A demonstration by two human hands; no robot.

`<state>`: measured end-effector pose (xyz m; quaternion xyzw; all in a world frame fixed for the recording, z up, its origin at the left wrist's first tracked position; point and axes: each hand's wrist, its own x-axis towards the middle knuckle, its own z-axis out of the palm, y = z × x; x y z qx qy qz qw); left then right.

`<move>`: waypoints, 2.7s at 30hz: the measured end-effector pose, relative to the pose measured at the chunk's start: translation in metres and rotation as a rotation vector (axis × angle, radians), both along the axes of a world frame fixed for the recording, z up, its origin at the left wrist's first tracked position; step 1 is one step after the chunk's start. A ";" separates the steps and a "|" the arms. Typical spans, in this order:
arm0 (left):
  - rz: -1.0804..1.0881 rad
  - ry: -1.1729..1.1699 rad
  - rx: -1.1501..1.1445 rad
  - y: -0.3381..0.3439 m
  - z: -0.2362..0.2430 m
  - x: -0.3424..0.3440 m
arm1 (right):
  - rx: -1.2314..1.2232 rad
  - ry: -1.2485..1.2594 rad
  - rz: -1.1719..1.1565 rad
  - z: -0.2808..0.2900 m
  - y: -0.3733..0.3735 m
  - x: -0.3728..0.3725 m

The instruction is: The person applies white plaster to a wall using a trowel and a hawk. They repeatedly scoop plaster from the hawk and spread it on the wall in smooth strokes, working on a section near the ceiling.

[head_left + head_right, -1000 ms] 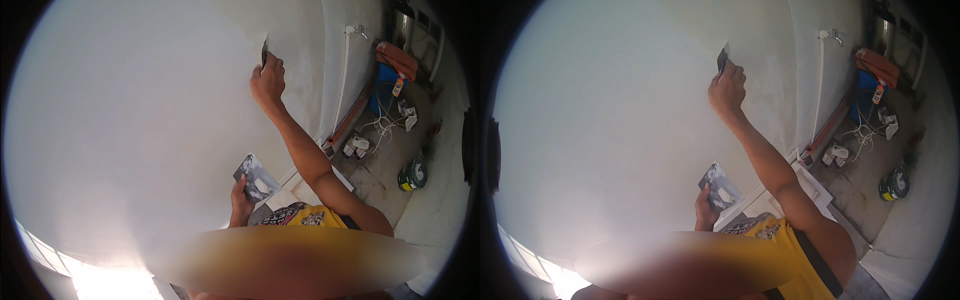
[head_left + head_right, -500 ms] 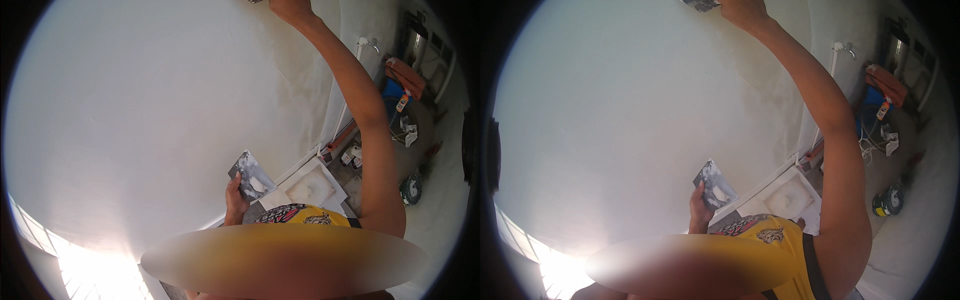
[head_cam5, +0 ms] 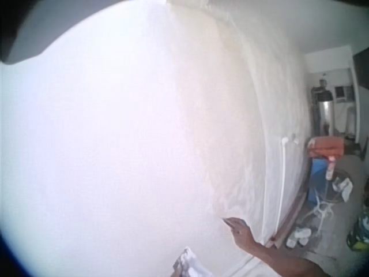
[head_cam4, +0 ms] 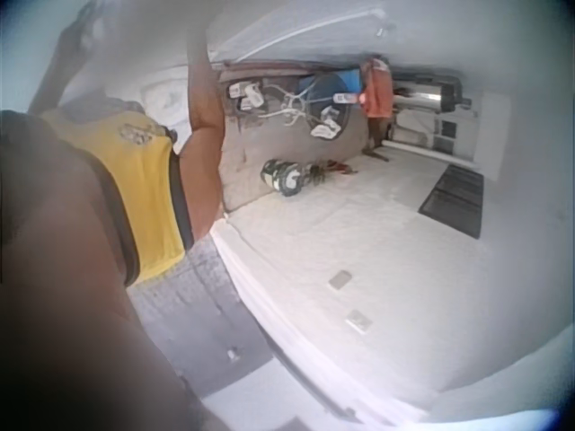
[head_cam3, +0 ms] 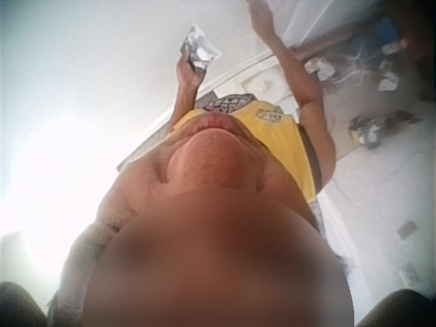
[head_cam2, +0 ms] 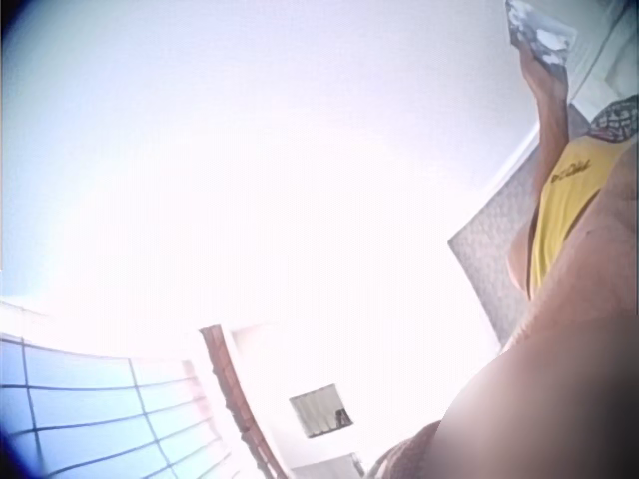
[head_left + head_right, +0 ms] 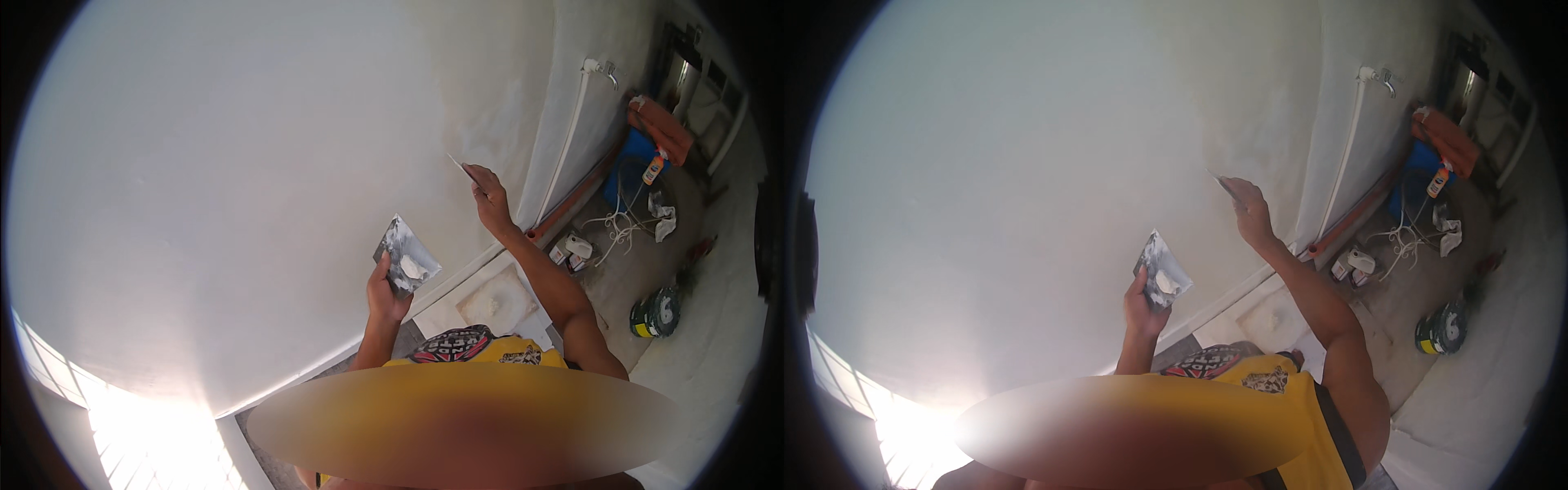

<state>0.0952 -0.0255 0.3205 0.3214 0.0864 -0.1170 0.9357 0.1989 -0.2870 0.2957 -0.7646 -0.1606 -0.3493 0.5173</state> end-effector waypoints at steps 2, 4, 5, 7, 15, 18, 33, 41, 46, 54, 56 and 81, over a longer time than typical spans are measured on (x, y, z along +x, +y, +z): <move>-0.014 0.062 0.015 -0.012 0.007 0.006 | 0.132 -0.062 0.281 0.027 0.007 -0.046; -0.109 0.051 -0.041 -0.030 0.016 0.016 | -0.085 -0.164 0.527 0.047 0.008 -0.085; -0.189 0.015 -0.093 -0.039 0.021 0.022 | -0.386 -0.194 0.433 0.052 0.005 -0.099; -0.222 0.024 -0.052 -0.054 0.031 0.027 | -0.431 -0.199 0.218 0.055 -0.010 -0.117; -0.070 -0.129 -0.102 -0.066 0.058 -0.004 | -0.416 -0.344 -0.375 0.155 -0.120 -0.010; -0.057 -0.135 -0.086 -0.079 0.053 -0.006 | -0.293 -0.595 -0.541 0.246 -0.147 0.067; 0.377 0.121 -0.030 -0.084 -0.022 -0.076 | -0.756 -0.486 -0.333 0.006 -0.174 0.135; 0.372 0.124 0.021 -0.102 -0.007 -0.083 | -0.589 -0.716 -0.505 0.165 -0.146 0.114; 0.180 0.004 0.020 -0.117 0.009 -0.056 | -0.558 -1.046 -0.529 0.329 -0.099 0.134; 0.243 0.054 0.038 -0.104 0.008 -0.054 | -0.677 -0.710 -0.560 0.108 -0.090 0.142; 0.224 0.078 0.061 -0.095 0.005 -0.053 | -0.695 -0.513 -0.482 0.038 -0.088 0.129; 0.170 0.028 0.053 -0.057 -0.017 -0.012 | 0.438 0.162 -0.251 -0.027 0.005 0.077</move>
